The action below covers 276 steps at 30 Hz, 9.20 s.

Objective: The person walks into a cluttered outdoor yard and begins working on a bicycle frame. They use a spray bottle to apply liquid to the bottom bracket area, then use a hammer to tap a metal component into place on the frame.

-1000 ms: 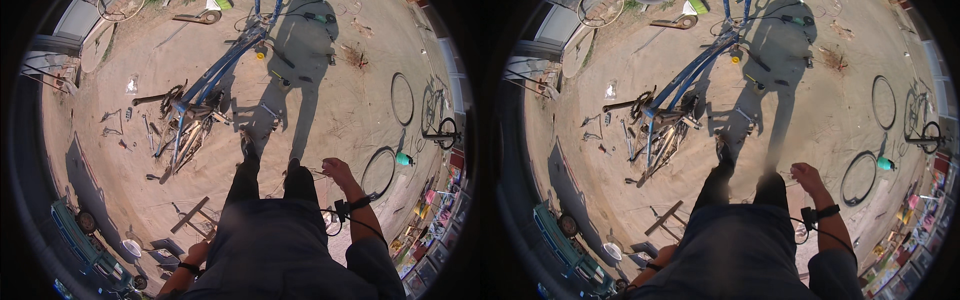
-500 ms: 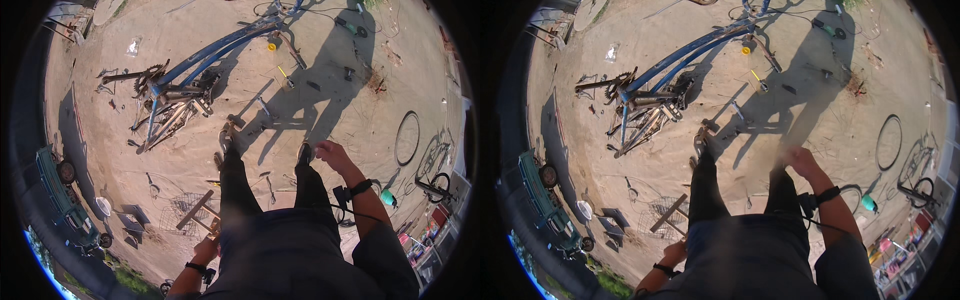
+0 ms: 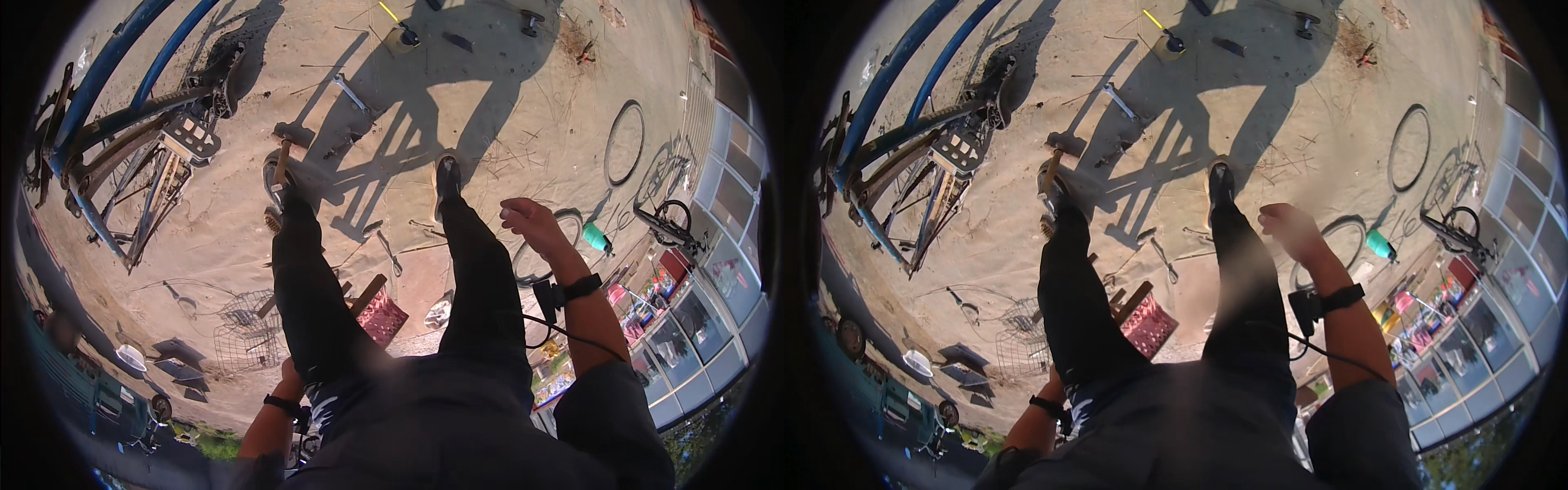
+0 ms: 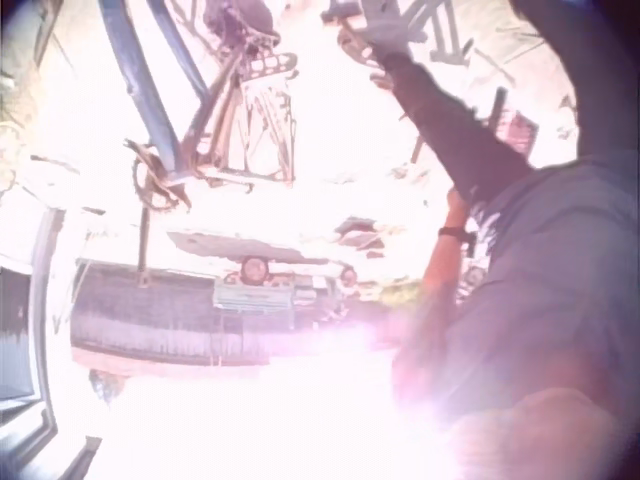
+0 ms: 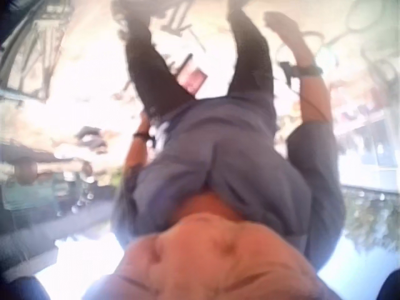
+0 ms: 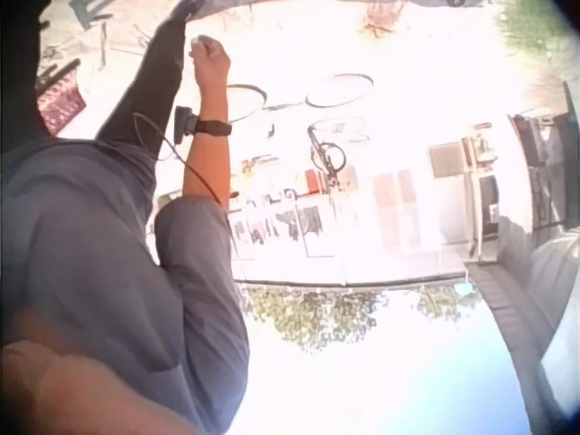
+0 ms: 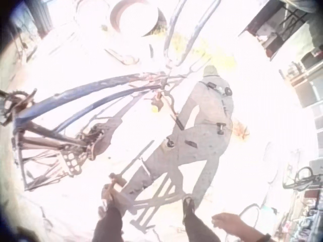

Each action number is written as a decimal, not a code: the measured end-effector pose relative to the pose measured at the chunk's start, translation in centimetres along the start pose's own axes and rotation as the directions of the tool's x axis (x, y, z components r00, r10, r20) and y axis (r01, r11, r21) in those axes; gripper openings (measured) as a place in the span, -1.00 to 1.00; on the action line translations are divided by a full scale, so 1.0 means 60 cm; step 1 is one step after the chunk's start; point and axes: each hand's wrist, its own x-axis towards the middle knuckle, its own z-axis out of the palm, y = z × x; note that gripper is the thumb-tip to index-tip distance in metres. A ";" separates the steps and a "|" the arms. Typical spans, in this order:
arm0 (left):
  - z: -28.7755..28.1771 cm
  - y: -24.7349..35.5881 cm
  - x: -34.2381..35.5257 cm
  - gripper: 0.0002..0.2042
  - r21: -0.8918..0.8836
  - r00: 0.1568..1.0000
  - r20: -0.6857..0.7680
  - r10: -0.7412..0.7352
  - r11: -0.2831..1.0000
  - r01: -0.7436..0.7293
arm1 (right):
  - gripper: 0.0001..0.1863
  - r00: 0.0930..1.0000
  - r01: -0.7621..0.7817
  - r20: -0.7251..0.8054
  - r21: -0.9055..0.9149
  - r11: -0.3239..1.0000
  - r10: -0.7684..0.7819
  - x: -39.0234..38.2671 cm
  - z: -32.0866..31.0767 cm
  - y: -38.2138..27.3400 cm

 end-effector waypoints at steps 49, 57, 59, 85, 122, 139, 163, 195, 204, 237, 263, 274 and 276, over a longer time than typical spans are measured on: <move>-0.288 -0.071 0.149 -0.56 -0.287 0.849 -0.387 -0.361 0.922 0.261 | -0.69 0.950 -0.202 -0.260 -0.081 0.976 0.175 0.242 -0.073 0.635; -0.433 -0.080 0.136 -0.56 -0.338 0.721 -0.598 -0.349 0.926 0.168 | -0.62 0.947 -0.244 -0.196 0.084 0.966 0.256 0.260 0.160 0.725; -0.482 -0.084 0.136 -0.55 -0.323 0.695 -0.650 -0.309 0.939 0.115 | -0.64 0.939 -0.174 -0.219 0.365 0.914 0.267 0.294 0.258 0.836; -0.580 0.198 0.237 -0.65 -0.147 0.574 -0.808 -0.135 0.989 0.025 | -0.33 0.829 -0.180 0.103 0.980 0.088 0.549 0.353 0.553 0.798; -0.463 0.269 0.367 -0.50 0.213 0.611 -0.782 -0.124 0.868 0.449 | -0.70 0.723 -0.180 -0.610 0.285 0.942 0.323 0.394 0.456 0.829; -0.450 0.328 0.371 -0.40 -0.332 0.762 -0.571 -0.305 0.935 0.126 | -0.70 0.552 -0.395 -0.637 0.368 0.842 0.538 0.391 0.422 0.914; -0.171 0.037 -0.124 -0.42 -0.098 0.045 -0.787 0.616 -0.052 -0.994 | -0.93 -0.017 0.941 -0.950 -0.120 0.315 -0.313 -0.113 -0.043 0.163; -0.218 -0.261 -0.237 -0.87 0.375 -0.401 -0.779 -0.483 0.155 -0.914 | -0.79 -0.515 0.779 -0.042 -0.439 -0.447 -0.856 -0.280 0.486 -0.714; -0.320 -0.235 -0.170 -0.90 0.408 -0.323 -0.795 -0.514 -0.059 -0.911 | -0.80 -0.386 0.692 0.165 -0.599 -0.403 -0.907 -0.253 0.545 -0.786; -0.517 -0.233 -0.131 -0.88 0.502 -0.393 -0.727 -0.563 -0.044 -0.864 | -0.77 -0.396 0.482 0.504 -0.597 -0.641 -0.768 -0.147 0.594 -0.892; -0.523 -0.232 -0.130 -0.88 0.476 -0.413 -0.745 -0.523 0.016 -0.879 | -0.73 -0.375 0.346 0.572 -0.644 -0.682 -0.730 -0.129 0.621 -0.903; -0.522 -0.234 -0.128 -0.88 0.485 -0.420 -0.743 -0.521 0.013 -0.874 | -0.57 -0.209 0.534 0.654 -0.546 -0.645 -0.727 -0.166 0.622 -0.896; -0.523 -0.234 -0.128 -0.88 0.481 -0.412 -0.750 -0.517 0.001 -0.876 | -0.57 -0.201 0.529 0.648 -0.560 -0.638 -0.735 -0.162 0.627 -0.898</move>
